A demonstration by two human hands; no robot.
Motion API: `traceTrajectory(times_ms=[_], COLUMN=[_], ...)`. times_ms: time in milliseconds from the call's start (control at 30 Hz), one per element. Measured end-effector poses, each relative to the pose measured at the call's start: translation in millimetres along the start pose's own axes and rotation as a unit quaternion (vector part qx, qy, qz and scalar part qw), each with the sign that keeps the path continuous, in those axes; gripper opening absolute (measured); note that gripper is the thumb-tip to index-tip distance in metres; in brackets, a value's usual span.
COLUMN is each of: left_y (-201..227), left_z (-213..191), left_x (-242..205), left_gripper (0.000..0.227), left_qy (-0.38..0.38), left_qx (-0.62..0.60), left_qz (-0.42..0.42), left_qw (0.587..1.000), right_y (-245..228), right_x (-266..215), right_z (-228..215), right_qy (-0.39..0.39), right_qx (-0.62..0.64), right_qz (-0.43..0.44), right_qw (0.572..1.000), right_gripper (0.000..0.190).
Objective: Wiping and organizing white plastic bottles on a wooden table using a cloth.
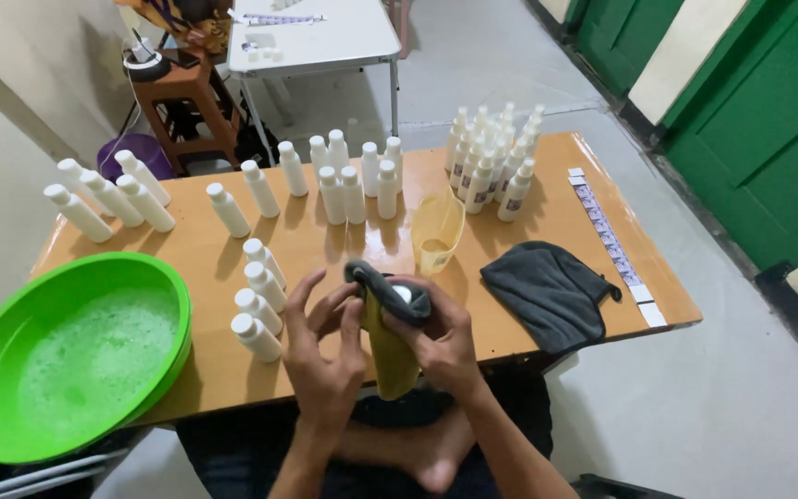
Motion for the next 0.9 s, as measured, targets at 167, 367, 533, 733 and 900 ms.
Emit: traceTrajectory(times_ms=[167,367,533,733,900], left_y=[-32.2,-85.5,-115.7,-115.8,-136.7], left_z=[33.8,46.0,45.3,37.0,31.8], left_x=[-55.3,-69.2,-74.0,-77.9,-85.9], left_gripper=[0.054,0.070,0.067,0.061,0.048], left_qy=[-0.007,-0.106,-0.154,-0.160,-0.202], left_qx=[-0.005,0.074,0.056,-0.058,0.011], left_qz=[0.056,-0.086,-0.162,-0.193,-0.286], left_qw=[0.998,0.988,0.973,0.966,0.937], right_y=[-14.5,-26.7,-17.6,11.4,27.8], right_x=[3.5,6.1,-1.0,-13.9,-28.1], right_z=[1.0,12.0,22.0,26.9,17.7], right_qy=[0.025,0.014,-0.005,-0.054,0.026], right_qx=[0.019,0.035,0.016,-0.004,0.023], right_qz=[-0.031,-0.047,-0.039,-0.026,-0.079], right_qw=[0.999,0.998,0.999,0.998,0.996], right_gripper=[0.042,0.041,0.048,0.054,0.060])
Point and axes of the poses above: each hand's wrist, its own x-axis towards the middle knuckle, its own z-axis out of the palm, y = z × x, the point moved 6 cm from there along x, towards the middle knuckle, and after that the axes turned 3 degrees about -y, right-handed, at the moved point
